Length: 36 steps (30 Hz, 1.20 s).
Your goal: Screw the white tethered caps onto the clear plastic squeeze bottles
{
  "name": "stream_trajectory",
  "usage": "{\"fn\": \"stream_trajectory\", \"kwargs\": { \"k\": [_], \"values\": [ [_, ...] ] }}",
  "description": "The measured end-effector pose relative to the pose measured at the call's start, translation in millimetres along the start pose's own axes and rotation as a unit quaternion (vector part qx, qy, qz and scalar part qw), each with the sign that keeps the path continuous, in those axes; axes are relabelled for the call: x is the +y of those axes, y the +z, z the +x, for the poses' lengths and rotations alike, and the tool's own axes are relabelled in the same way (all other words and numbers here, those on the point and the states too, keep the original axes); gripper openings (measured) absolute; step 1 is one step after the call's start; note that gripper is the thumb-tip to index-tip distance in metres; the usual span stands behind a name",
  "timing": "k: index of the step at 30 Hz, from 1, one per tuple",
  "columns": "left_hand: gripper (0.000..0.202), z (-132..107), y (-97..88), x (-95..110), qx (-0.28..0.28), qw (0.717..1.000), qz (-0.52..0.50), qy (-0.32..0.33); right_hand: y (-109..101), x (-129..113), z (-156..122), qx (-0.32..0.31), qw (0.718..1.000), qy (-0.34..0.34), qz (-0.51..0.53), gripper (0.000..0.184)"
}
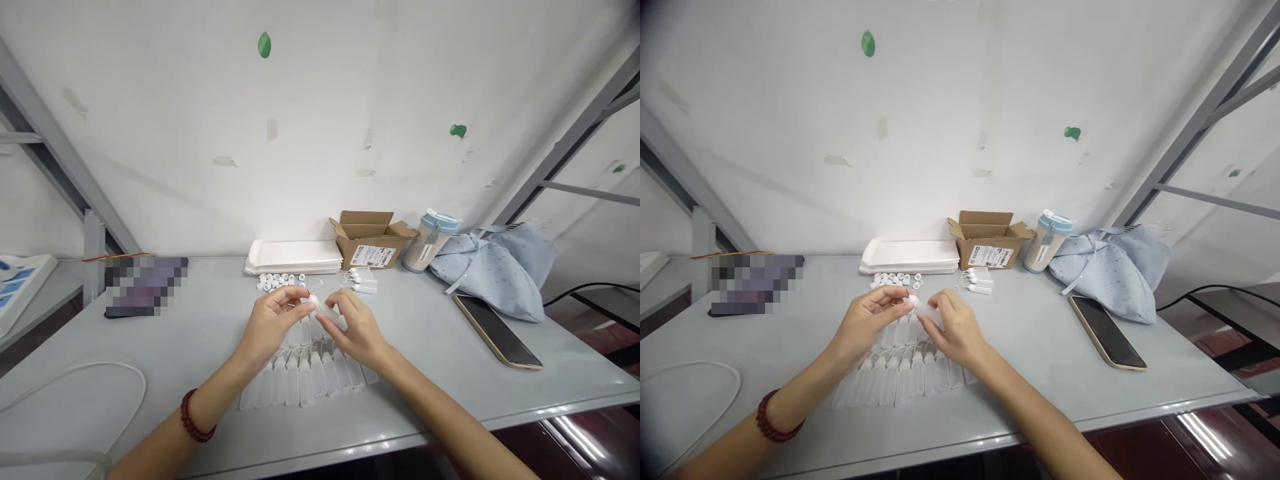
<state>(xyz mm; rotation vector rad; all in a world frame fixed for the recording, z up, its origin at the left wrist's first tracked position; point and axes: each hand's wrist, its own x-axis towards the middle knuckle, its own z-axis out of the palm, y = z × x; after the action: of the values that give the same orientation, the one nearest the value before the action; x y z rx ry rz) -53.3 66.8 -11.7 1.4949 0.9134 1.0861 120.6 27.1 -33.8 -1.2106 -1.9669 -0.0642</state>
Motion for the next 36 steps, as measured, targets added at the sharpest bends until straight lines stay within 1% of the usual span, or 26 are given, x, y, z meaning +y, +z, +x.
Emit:
{"fn": "stream_trajectory", "kwargs": {
  "k": [6, 11, 17, 21, 23, 25, 28, 33, 36],
  "values": [
    [0.027, -4, 0.9, -1, 0.002, 1.000, 0.026, 0.003, -1, -1, -2, 0.011, 0.999, -0.023, 0.025, 0.006],
    [0.028, -4, -1.9, 5, -0.014, 0.998, 0.054, 0.011, -3, -4, -1, 0.008, 0.999, -0.019, 0.041, 0.006],
    [0.025, -4, -3.2, 14, -0.040, 0.998, 0.036, -0.029, -2, -4, -1, 0.011, 0.999, -0.021, 0.047, 0.009],
    [0.025, -3, -5.9, 19, -0.050, 0.996, 0.027, -0.064, -4, -5, -1, -0.006, 0.998, -0.011, 0.056, 0.011],
    [0.028, -2, -8.4, 20, -0.070, 0.994, 0.023, -0.081, -5, -6, 0, -0.025, 0.997, -0.012, 0.070, 0.012],
    [0.030, -1, -10.7, 22, -0.102, 0.990, 0.033, -0.096, -7, -6, 0, -0.038, 0.996, -0.019, 0.083, 0.013],
    [0.034, -2, -11.8, 24, -0.143, 0.981, 0.067, -0.113, -8, -6, 1, -0.036, 0.995, -0.032, 0.087, 0.016],
    [0.038, -5, -9.2, 20, -0.176, 0.972, 0.062, -0.143, -8, -3, 1, -0.011, 0.995, -0.051, 0.082, 0.017],
    [0.040, -6, -8.1, 15, -0.176, 0.971, 0.070, -0.149, -7, -3, 0, -0.004, 0.995, -0.056, 0.082, 0.017]
  ]
}}
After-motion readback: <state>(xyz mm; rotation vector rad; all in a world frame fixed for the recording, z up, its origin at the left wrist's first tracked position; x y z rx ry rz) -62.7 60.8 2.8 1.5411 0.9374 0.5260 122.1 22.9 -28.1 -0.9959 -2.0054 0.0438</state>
